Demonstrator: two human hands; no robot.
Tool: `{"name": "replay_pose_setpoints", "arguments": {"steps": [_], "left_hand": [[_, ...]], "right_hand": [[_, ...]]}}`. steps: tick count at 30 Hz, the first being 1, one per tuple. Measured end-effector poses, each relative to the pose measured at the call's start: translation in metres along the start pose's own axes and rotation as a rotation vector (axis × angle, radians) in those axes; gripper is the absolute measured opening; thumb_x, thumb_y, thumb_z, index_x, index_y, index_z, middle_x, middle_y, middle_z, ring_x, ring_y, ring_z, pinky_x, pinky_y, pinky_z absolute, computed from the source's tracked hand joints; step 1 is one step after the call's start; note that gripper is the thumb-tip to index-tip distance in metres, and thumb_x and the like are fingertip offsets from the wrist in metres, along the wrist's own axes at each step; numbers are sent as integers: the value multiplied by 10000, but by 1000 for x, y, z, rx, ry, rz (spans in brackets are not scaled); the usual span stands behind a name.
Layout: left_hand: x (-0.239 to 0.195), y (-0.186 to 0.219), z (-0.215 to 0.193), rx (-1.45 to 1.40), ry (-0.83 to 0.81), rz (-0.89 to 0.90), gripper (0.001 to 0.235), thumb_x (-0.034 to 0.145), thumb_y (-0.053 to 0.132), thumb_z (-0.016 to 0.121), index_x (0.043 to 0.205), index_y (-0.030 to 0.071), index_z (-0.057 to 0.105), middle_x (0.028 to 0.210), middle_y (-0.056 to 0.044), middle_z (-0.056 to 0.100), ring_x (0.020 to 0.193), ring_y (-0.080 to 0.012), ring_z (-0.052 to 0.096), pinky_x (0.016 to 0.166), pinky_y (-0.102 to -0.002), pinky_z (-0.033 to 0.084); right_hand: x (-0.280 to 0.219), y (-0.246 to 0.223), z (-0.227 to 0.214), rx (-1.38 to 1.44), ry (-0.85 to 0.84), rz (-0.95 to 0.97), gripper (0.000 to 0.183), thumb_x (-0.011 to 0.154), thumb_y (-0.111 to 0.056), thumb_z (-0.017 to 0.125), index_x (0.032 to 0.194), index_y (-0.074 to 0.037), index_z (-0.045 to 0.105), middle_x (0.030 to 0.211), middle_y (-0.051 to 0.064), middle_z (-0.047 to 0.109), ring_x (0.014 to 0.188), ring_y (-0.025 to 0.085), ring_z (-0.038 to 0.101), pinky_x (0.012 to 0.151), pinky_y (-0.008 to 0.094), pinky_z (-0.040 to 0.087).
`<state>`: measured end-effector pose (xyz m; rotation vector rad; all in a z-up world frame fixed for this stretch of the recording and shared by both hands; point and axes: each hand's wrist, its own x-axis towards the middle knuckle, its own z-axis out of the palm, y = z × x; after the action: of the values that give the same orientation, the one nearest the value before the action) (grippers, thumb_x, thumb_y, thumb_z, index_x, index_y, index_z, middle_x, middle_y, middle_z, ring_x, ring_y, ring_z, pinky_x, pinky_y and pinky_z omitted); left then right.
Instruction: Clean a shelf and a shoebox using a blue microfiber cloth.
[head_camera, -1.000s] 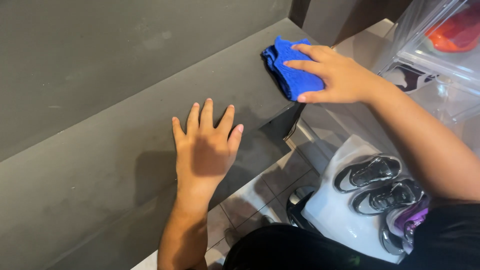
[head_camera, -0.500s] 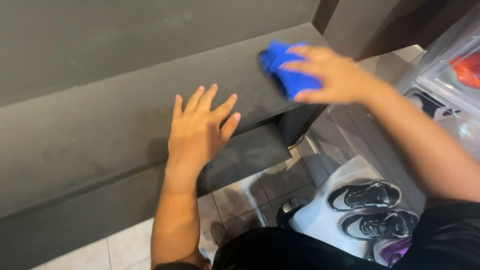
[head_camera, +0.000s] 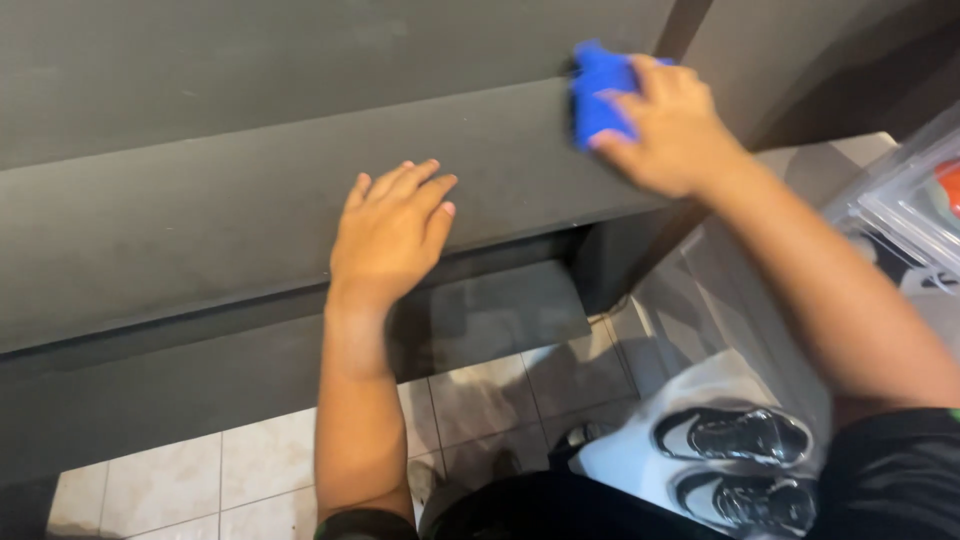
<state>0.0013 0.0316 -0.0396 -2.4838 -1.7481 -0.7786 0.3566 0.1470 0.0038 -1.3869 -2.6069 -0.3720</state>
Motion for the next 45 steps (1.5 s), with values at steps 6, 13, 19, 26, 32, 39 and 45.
{"name": "replay_pose_setpoints", "arguments": {"steps": [6, 13, 19, 26, 32, 39, 45], "left_hand": [[2, 4, 5, -2, 36, -5, 340, 1011, 301, 492, 1288, 226, 674, 1412, -18, 618, 1346, -275, 519, 1097, -626, 333], [-19, 17, -35, -267, 416, 127, 152, 998, 167, 579, 1018, 151, 729, 1085, 42, 736, 948, -238, 661, 805, -405, 475], [-80, -37, -70, 41, 592, 182, 101, 1018, 187, 685, 1015, 122, 762, 1074, -7, 744, 972, -217, 694, 928, -383, 466], [-111, -82, -66, 219, 501, -111, 170, 1017, 297, 685, 1097, 174, 770, 1180, -1, 728, 1112, -198, 669, 1038, -424, 404], [-112, -88, -62, 258, 541, -86, 193, 1036, 274, 605, 1070, 155, 753, 1100, -14, 688, 1027, -223, 652, 911, -403, 449], [-139, -103, -76, 236, 559, 14, 258, 1041, 360, 650, 1137, 152, 767, 1187, -30, 736, 1158, -219, 675, 1105, -448, 390], [-167, -145, -81, 295, 554, -54, 292, 1009, 424, 696, 1146, 175, 764, 1220, -13, 724, 1177, -226, 637, 1138, -543, 308]], "right_hand": [[35, -28, 7, 163, -69, -103, 734, 1061, -576, 354, 1542, -27, 433, 1499, 376, 392, 1340, 582, 370, 1127, 635, 266], [77, -116, -5, 313, -239, -254, 716, 1004, -596, 389, 1567, -155, 376, 1591, 259, 270, 1427, 460, 260, 1116, 643, 273], [21, -16, -5, 227, -167, -67, 720, 955, -570, 534, 1534, -146, 478, 1601, 314, 343, 1484, 445, 311, 1210, 534, 192], [49, -182, -24, 180, -114, -202, 719, 980, -648, 415, 1553, -215, 449, 1580, 313, 369, 1429, 507, 366, 1074, 680, 295], [80, -291, -32, 271, -167, -224, 680, 964, -598, 553, 1546, -259, 454, 1633, 192, 289, 1431, 546, 314, 1102, 738, 256], [-3, -109, -16, 54, 90, -85, 585, 1038, -466, 604, 1400, -11, 668, 1452, 352, 578, 1254, 570, 595, 1055, 630, 466], [37, -201, -22, 54, 164, -152, 588, 983, -607, 600, 1326, -143, 716, 1316, 250, 674, 1213, 479, 650, 1028, 566, 495]]}}
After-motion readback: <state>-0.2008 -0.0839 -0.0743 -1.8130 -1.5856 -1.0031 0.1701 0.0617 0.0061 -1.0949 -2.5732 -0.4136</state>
